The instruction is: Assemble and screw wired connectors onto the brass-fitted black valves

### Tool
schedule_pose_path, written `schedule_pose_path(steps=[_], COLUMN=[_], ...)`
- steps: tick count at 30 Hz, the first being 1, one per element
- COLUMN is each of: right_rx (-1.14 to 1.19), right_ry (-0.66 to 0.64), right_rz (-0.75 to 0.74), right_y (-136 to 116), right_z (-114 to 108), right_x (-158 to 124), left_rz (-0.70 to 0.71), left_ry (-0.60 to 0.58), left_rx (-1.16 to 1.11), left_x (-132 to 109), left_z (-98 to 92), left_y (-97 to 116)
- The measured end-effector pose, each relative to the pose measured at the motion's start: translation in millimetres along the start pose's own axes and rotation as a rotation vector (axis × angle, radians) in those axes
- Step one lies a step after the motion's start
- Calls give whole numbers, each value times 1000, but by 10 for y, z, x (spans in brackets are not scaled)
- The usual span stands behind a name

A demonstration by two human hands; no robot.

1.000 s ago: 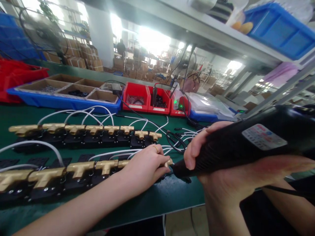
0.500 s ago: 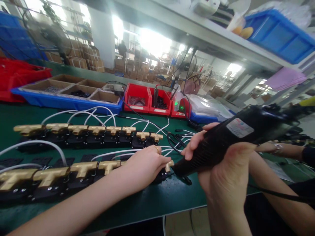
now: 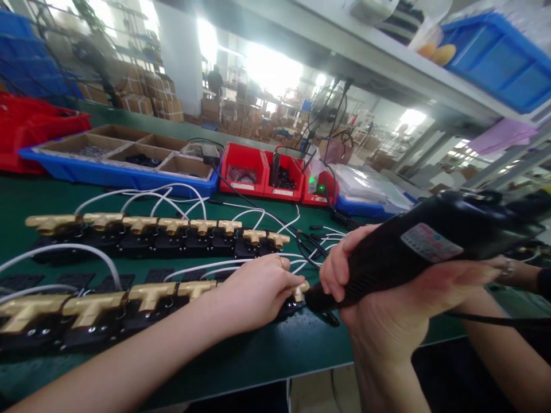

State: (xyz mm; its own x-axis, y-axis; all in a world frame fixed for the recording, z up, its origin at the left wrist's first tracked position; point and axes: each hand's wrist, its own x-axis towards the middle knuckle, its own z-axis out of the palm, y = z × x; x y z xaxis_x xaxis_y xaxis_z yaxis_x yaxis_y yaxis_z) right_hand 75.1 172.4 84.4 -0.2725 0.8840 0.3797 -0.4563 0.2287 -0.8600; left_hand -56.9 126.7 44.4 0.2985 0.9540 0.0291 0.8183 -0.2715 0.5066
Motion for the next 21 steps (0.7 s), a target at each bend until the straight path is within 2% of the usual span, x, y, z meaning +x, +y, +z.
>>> schedule_pose_path(steps=[5, 9, 14, 18, 21], right_rx=[-17, 29, 24, -52, -83], right_ry=[-122, -78, -121, -112, -6], right_rz=[-60, -140, -110, -164, -163], right_y=[-76, -221, -221, -184, -206], right_z=[-52, -16, 32, -117, -277], right_x=[7, -29, -62, -19, -6], left_rz=[16, 36, 61, 33, 2], left_ry=[19, 55, 69, 65, 53], left_rx=[4, 17, -24, 27, 65], left_x=[-1, 2, 14, -12, -43], left_z=[11, 34, 55, 39, 16], left_y=[-23, -38, -75, -79, -8])
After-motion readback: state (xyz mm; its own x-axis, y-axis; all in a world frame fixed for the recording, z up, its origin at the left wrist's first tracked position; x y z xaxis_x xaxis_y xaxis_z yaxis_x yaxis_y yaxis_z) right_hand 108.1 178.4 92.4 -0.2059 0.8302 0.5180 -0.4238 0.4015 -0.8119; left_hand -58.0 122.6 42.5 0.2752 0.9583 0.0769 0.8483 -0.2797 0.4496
